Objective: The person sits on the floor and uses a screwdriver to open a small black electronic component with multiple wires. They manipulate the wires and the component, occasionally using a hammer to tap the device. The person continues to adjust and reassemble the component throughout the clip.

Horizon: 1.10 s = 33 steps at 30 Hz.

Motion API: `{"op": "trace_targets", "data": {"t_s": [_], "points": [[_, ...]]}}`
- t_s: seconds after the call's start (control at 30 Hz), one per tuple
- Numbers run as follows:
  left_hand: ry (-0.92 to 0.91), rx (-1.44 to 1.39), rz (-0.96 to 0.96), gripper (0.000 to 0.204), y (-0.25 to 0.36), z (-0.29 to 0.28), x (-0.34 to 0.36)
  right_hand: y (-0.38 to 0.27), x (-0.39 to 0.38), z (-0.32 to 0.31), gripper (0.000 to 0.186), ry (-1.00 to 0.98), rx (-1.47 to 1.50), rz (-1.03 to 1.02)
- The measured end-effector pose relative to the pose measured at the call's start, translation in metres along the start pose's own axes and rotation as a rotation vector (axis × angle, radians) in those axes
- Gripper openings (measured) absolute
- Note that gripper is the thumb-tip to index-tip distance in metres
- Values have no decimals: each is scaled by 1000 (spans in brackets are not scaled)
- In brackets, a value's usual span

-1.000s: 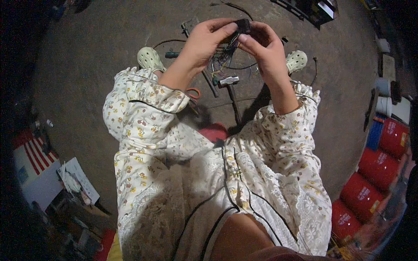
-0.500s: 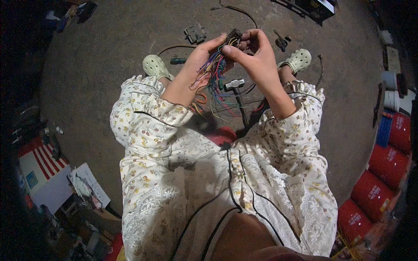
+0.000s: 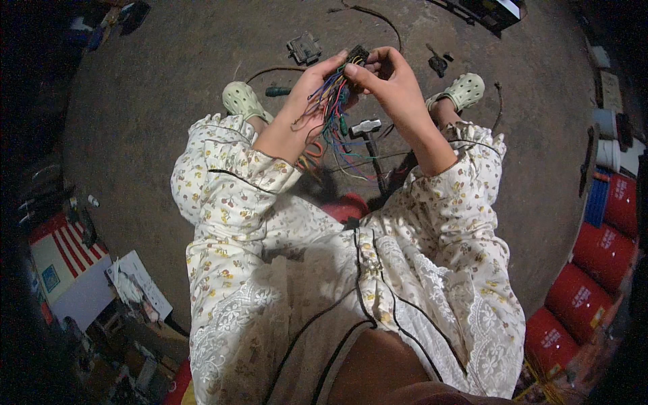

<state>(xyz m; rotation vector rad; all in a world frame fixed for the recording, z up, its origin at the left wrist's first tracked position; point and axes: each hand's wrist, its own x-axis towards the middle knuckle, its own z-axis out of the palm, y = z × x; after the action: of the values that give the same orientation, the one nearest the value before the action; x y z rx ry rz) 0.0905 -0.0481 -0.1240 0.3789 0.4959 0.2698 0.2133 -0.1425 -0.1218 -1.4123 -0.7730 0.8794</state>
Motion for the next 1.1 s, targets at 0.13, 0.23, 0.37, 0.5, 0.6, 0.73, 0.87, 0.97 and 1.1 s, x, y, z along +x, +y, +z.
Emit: {"op": "trace_targets", "data": {"t_s": [0.13,0.23,0.37,0.5,0.6,0.73,0.87,0.97,1.1], "points": [[33,28,92,26,6,-26,16,16,15,-11,61,-36,-107,-68],[70,128,98,27,16,-61,17,35,20,-19,45,-41,-197,-84],[199,220,53,29,36,-125,18,115,46,-49,43,76,-281,50],[528,342,66,29,22,-128,1,209,39,-72,46,133,-470,179],[657,389,-99,30,11,-169,4,289,10,-79,39,105,-604,481],[755,248,-188,29,-50,-269,23,317,-27,-39,35,-124,-868,501],[719,58,-207,31,-102,-289,44,328,-39,-5,31,-141,-1094,361],[702,50,-192,34,-119,-286,63,324,-38,15,32,-142,-1275,277],[613,-100,-215,25,-133,-294,83,336,-31,29,31,-57,-1337,286]]}}
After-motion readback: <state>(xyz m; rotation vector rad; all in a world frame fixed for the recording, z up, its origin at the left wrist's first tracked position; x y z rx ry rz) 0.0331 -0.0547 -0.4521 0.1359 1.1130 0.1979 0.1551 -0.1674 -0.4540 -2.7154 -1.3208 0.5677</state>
